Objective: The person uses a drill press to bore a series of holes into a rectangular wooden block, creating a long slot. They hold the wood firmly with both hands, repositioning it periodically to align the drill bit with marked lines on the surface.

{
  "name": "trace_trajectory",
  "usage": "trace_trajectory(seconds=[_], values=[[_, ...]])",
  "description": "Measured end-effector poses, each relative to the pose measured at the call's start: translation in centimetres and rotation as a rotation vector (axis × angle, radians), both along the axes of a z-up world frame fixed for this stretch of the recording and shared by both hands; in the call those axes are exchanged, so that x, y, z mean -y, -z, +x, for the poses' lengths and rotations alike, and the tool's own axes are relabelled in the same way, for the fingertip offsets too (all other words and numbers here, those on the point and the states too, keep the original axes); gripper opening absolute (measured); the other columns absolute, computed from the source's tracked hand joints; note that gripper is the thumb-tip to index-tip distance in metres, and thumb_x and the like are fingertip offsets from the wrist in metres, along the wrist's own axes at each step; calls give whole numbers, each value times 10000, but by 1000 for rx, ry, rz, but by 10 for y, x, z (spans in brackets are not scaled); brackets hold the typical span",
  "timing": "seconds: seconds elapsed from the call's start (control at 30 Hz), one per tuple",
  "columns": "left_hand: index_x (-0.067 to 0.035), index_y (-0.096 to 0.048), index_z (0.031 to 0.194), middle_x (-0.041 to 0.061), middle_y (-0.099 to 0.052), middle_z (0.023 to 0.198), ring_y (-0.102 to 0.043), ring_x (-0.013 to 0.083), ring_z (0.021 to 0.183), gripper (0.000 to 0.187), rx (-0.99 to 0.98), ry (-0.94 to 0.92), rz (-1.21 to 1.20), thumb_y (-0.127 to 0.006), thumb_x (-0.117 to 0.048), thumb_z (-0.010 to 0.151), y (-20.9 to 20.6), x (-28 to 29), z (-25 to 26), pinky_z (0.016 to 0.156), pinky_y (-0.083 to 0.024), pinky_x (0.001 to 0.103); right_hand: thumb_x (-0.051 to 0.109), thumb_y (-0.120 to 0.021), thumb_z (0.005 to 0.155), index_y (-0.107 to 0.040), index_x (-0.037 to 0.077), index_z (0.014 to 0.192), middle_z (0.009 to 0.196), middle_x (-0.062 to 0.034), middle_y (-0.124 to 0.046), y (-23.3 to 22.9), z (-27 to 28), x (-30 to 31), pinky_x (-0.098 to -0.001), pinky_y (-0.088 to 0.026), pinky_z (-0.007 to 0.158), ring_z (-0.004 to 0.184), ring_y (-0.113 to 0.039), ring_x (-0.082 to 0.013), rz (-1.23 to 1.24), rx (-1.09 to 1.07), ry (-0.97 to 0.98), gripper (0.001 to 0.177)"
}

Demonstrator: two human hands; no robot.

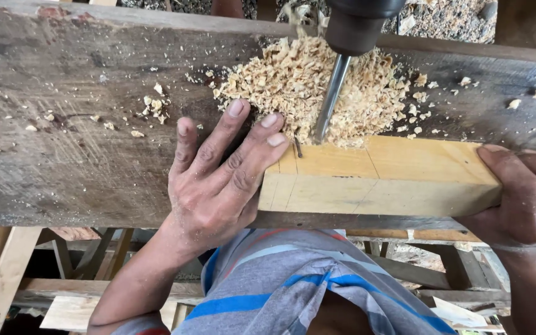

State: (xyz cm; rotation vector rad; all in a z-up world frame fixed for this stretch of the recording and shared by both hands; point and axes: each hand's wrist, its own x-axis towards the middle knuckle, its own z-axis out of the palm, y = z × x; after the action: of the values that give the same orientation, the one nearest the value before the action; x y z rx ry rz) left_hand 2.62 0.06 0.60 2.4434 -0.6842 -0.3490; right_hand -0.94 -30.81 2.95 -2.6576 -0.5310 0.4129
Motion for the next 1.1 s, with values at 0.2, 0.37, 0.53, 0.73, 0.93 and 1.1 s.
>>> trace_trajectory(seconds=[0.2,0.37,0.53,0.73,0.93,1.1], values=[[-92,-535,1049,70,-590,1079,-477,255,1102,278,33,-174,-71,-319,-60,877,4,7,-38,1039,-72,351,90,-709,824,-574,-150,1019,860,-327,-551,8,11,16,-471,-465,737,755,-554,-421,47,-35,-143,338],[-81,-513,1093,77,-563,1113,-447,273,1120,285,10,-128,-82,-318,-66,885,10,6,-23,1032,-106,376,40,-699,881,-584,-156,983,807,-274,-512,18,-4,18,-453,-465,713,729,-547,-387,64,15,-49,249],[-79,-506,1131,77,-530,1166,-405,284,1157,350,-44,-25,-67,-322,5,845,7,3,-1,1026,-71,413,59,-703,870,-544,-162,1002,891,-300,-534,16,-5,14,-443,-467,774,811,-563,-402,17,-8,-1,303],[-102,-456,1145,66,-539,1146,-432,231,1153,311,-7,-175,-111,-367,2,867,17,10,-36,1054,-70,391,-42,-682,861,-576,-207,934,762,-321,-508,28,-2,22,-464,-451,654,684,-543,-421,182,71,-33,209],[-90,-483,1140,70,-520,1170,-418,267,1157,295,-33,-96,-24,-315,-152,905,9,6,-12,1032,-62,413,-20,-693,862,-548,-190,1016,817,-330,-518,22,-10,20,-456,-434,677,717,-532,-421,98,-15,10,271],[-119,-362,1223,51,-460,1234,-344,201,1226,367,-28,-183,-98,-380,5,879,16,11,-36,1069,35,396,17,-719,857,-541,-201,1019,845,-314,-493,22,-4,19,-479,-459,700,752,-544,-437,155,7,-7,325]])
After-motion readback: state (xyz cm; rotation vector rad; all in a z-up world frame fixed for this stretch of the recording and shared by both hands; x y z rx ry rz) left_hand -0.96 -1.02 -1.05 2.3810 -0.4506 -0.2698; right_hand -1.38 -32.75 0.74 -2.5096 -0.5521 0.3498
